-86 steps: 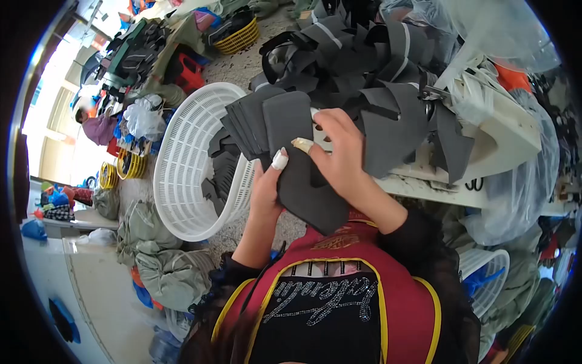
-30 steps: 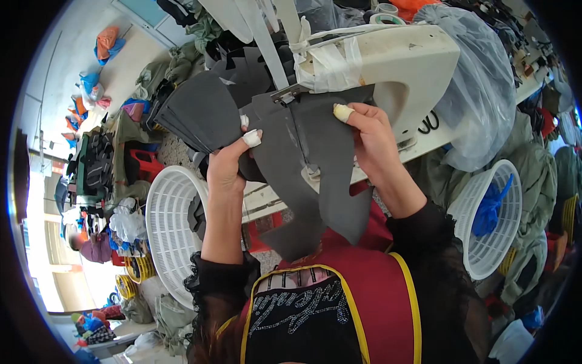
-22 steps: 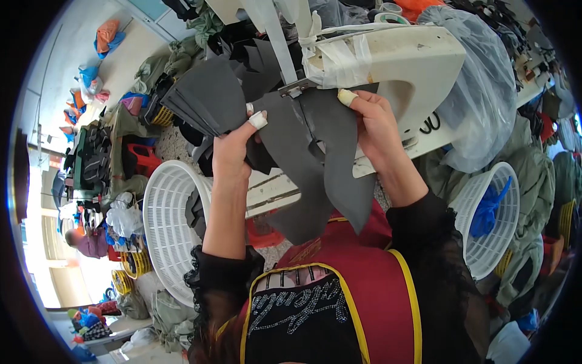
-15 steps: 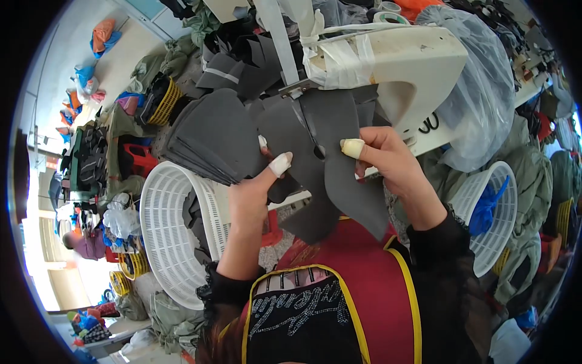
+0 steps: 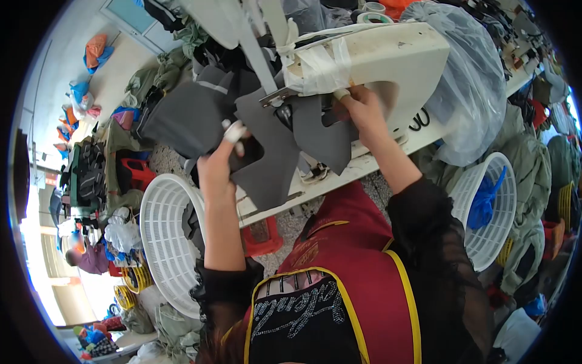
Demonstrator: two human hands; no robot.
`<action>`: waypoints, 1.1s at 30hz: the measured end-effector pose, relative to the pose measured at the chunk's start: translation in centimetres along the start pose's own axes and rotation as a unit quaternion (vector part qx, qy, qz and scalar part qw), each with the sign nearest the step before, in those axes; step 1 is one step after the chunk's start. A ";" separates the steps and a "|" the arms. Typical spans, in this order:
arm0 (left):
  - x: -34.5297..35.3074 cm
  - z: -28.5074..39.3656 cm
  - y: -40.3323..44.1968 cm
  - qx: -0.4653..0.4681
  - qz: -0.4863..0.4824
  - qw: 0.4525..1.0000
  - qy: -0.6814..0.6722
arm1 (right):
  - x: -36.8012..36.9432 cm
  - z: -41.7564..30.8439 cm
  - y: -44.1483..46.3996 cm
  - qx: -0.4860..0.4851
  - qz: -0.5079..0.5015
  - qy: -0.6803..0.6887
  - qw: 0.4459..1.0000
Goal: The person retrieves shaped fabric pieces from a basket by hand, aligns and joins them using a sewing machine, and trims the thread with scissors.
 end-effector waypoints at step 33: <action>-15.2 -3.6 -10.3 -0.041 0.209 0.972 -0.102 | -1.0 3.9 -3.7 -0.184 -0.217 -0.501 0.817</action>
Point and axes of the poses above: each hand's wrist, its own y-axis towards the middle knuckle, its own x-axis out of the palm, z = x × y, the point moved 3 cm from there along y, towards the middle knuckle, and after that the axes turned 12 degrees about -x, right-handed, at the moved point
